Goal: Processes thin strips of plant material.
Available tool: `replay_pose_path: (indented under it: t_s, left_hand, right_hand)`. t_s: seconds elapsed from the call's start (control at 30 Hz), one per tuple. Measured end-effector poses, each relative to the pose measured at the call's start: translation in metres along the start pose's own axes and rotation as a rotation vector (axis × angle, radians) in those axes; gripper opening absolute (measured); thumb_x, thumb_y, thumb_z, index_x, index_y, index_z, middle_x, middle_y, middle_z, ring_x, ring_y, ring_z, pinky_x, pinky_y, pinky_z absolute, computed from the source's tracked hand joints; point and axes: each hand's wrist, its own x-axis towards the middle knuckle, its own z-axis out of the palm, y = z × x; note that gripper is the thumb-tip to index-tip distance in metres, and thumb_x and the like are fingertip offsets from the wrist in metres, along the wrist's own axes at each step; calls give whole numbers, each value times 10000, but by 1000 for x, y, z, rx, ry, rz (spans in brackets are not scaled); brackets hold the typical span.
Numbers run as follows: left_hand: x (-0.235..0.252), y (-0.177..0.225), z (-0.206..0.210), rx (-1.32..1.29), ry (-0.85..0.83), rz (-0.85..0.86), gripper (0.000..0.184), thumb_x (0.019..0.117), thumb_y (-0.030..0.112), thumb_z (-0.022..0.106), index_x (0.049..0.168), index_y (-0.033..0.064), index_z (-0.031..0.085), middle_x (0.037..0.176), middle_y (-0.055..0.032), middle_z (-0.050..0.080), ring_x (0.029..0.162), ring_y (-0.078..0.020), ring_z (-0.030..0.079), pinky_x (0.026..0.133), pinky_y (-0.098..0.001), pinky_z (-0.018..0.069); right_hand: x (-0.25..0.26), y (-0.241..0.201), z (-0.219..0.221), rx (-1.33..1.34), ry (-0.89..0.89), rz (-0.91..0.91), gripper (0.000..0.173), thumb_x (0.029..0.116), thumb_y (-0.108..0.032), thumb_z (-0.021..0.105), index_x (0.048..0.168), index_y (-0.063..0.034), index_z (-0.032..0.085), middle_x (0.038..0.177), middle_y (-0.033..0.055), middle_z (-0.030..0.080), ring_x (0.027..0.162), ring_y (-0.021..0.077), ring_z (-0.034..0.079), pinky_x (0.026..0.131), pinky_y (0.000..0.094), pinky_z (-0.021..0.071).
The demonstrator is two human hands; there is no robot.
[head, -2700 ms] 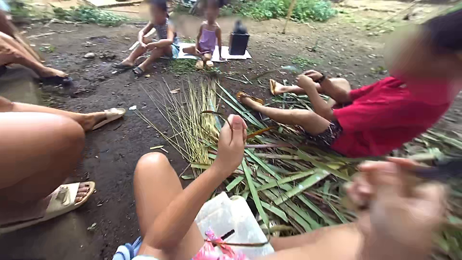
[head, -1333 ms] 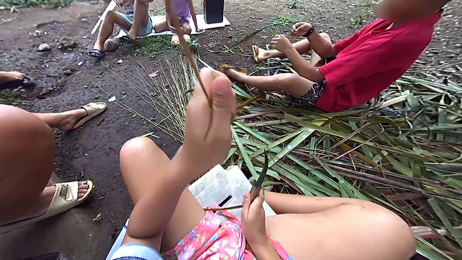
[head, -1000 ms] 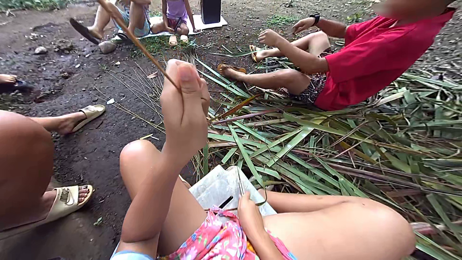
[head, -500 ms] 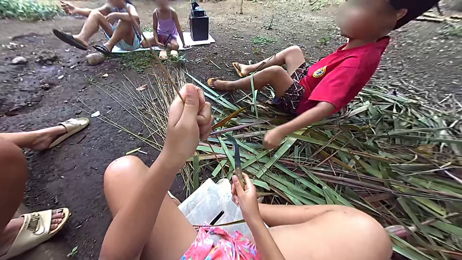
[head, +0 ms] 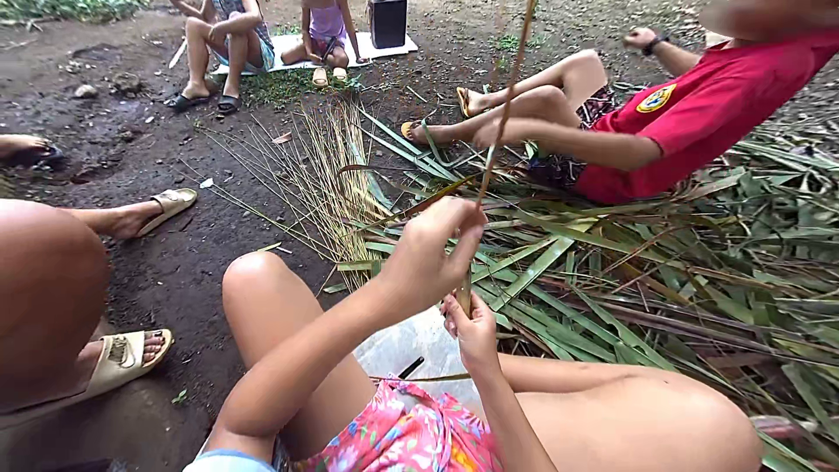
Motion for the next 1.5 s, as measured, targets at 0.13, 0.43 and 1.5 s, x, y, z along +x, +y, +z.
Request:
replay_pose_path:
  t_s: [0.13,0.43,1.5]
  left_hand:
    - [-27,-9,24,32,-36,-109,116,932,-38,627,985,-106,704,890,-189,706,791,-203,698,750,-295,574]
    - [-77,-31,42,154,36,-272,169,962,-34,562,997,-133,695,879,-226,722,794,-258,726,779,-317,576]
    - [-75,-19,50,261,21,-121,151,927,-72,561,992,-123,688,875,-218,717,808,-275,730,782,-301,576]
  right_hand:
    - [3,-13,-6,18,-2,-47,74,966,39,540,994,-12,587,667,-112,622,464,-96,459,464,74,401]
    - [-33,-4,-37,-520,51,207,479,1060,-54,379,1504,107,298,915,123,591,625,89,488,597,277,439]
    - [-90,43,-25,-1275,10,-473,454,898,63,573,1345,148,581,701,211,622,483,295,632,461,353,534]
